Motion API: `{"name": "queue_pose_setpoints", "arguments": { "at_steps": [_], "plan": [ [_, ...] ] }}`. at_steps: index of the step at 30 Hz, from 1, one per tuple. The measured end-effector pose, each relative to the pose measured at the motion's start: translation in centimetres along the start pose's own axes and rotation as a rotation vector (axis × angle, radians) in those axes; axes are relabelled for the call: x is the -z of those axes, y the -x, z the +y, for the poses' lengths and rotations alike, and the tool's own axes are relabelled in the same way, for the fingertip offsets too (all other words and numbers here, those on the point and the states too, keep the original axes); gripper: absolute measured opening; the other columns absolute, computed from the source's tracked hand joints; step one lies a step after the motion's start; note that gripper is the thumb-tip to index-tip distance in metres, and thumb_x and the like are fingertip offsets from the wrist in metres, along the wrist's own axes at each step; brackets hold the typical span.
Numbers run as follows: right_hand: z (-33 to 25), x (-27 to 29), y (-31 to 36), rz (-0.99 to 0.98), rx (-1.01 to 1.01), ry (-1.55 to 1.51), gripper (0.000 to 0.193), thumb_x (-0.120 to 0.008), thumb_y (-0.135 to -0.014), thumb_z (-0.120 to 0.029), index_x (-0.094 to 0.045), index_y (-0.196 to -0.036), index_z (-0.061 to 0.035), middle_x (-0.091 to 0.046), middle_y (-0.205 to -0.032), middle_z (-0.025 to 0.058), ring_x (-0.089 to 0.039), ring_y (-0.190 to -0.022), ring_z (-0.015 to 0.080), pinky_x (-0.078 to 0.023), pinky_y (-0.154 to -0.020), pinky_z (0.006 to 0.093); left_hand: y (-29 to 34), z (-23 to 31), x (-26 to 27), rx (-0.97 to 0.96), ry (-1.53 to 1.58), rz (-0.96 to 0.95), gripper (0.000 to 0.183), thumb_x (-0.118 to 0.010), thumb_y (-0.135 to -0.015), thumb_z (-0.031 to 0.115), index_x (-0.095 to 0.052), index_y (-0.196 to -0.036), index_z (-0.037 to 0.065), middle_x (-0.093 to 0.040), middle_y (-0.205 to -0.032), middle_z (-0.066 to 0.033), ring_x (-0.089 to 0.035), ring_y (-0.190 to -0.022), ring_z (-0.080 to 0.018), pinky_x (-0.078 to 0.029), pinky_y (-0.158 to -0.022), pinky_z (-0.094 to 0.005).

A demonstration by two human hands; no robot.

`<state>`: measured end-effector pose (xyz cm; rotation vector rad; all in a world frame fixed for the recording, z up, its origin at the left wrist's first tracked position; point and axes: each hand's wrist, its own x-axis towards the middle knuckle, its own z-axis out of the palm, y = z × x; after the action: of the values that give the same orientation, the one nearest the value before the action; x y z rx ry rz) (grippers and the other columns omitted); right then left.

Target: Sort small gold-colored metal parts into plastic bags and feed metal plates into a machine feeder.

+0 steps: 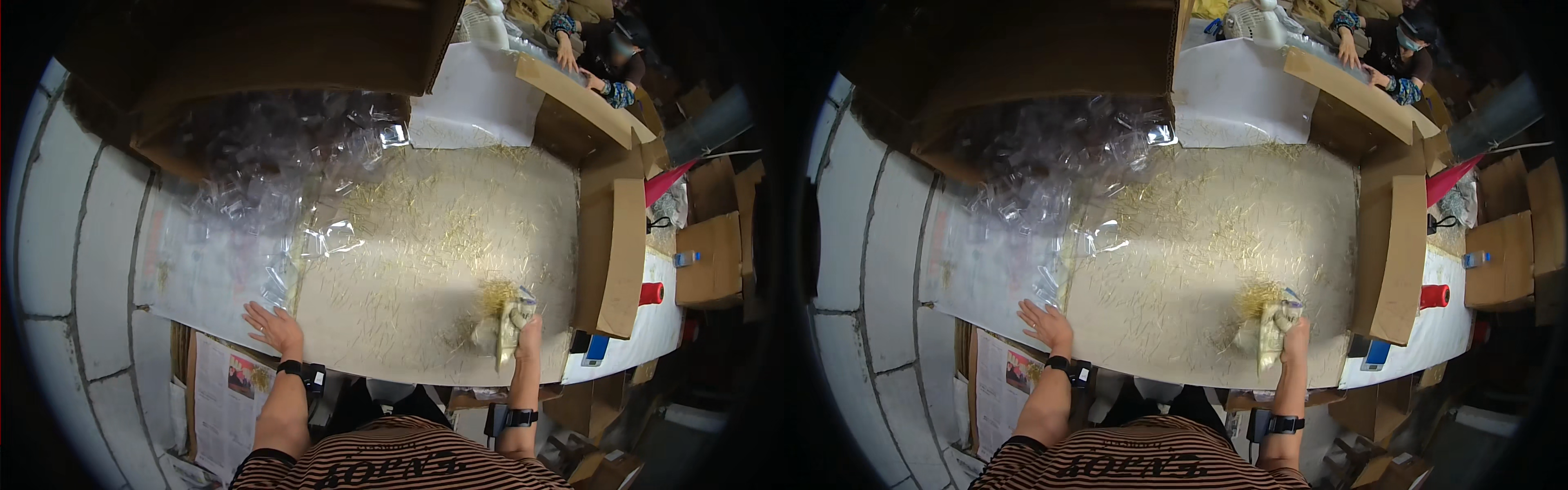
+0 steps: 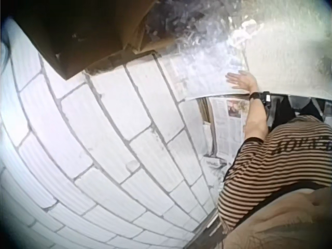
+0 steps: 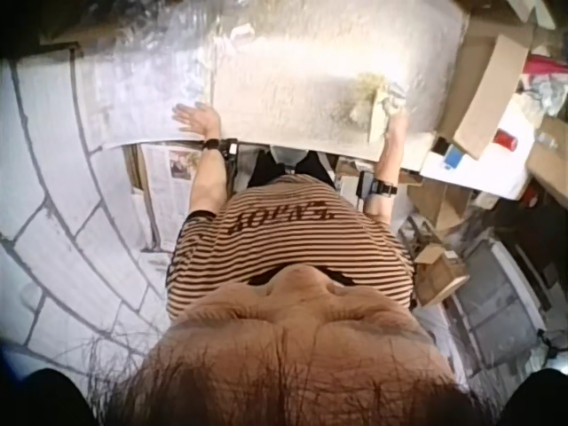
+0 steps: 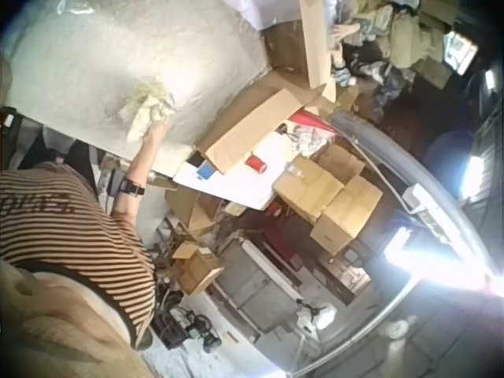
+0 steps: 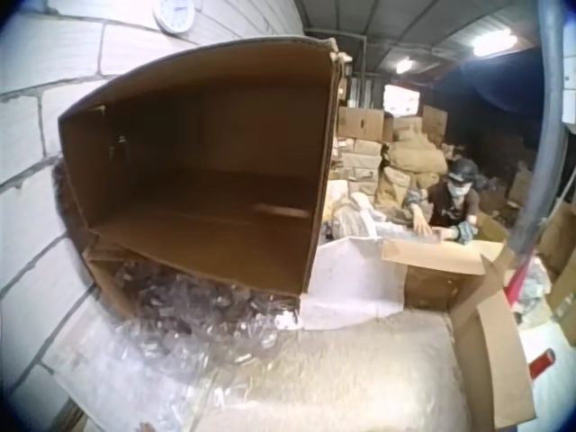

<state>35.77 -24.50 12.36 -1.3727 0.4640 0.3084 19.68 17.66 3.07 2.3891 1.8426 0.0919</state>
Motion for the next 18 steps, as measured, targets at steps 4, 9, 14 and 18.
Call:
{"name": "queue_pose_setpoints", "arguments": {
  "at_steps": [4, 9, 14, 18],
  "plan": [
    [-0.7, 1.0, -0.7, 0.168, 0.147, 0.452, 0.013, -0.067, -0.075, -0.003, -0.064, -0.086, 0.0037, -0.063, -0.077, 0.0067, -0.055, -0.063, 0.0121, -0.045, -0.057, 0.0273, 0.0, 0.7, -0.4, -0.011, -0.027, 0.0, 0.06, -0.041, -0.091, 0.023, -0.018, -0.142, 0.003, -0.012, -0.152, -0.0094, -0.008, -0.14, -0.0301, -0.011, -0.108, -0.0567],
    [-2.6, 1.2, 0.6, 0.075, 0.231, 0.538, 0.007, -0.064, -0.076, 0.0, -0.068, -0.081, 0.0033, -0.065, -0.075, 0.0045, -0.059, -0.067, 0.0113, -0.047, -0.06, 0.026, -0.6, -1.1, -3.4, -0.044, -0.183, 0.052, 0.059, -0.04, -0.092, 0.025, -0.018, -0.143, 0.005, -0.012, -0.152, -0.0098, -0.012, -0.139, -0.0304, -0.017, -0.106, -0.0585],
    [-1.0, 0.5, 0.4, 0.116, 0.076, 0.304, 0.021, -0.068, -0.073, 0.002, -0.065, -0.094, 0.0026, -0.065, -0.084, 0.0054, -0.06, -0.072, 0.0125, -0.049, -0.064, 0.0285, -0.2, -1.1, -1.9, -0.021, -0.163, 0.035, 0.057, -0.035, -0.093, 0.028, -0.018, -0.143, 0.007, -0.013, -0.152, -0.0072, -0.012, -0.139, -0.0291, -0.017, -0.105, -0.0596],
    [-1.0, 0.1, 1.0, 0.016, 0.111, 0.215, 0.014, -0.068, -0.075, 0.002, -0.065, -0.089, 0.0043, -0.066, -0.08, 0.007, -0.061, -0.07, 0.0131, -0.05, -0.063, 0.0289, -0.5, -1.3, -1.9, 0.005, -0.177, 0.018, 0.057, -0.035, -0.093, 0.027, -0.018, -0.143, 0.007, -0.013, -0.152, -0.0063, -0.012, -0.139, -0.0291, -0.017, -0.105, -0.0599]
  ]
}}
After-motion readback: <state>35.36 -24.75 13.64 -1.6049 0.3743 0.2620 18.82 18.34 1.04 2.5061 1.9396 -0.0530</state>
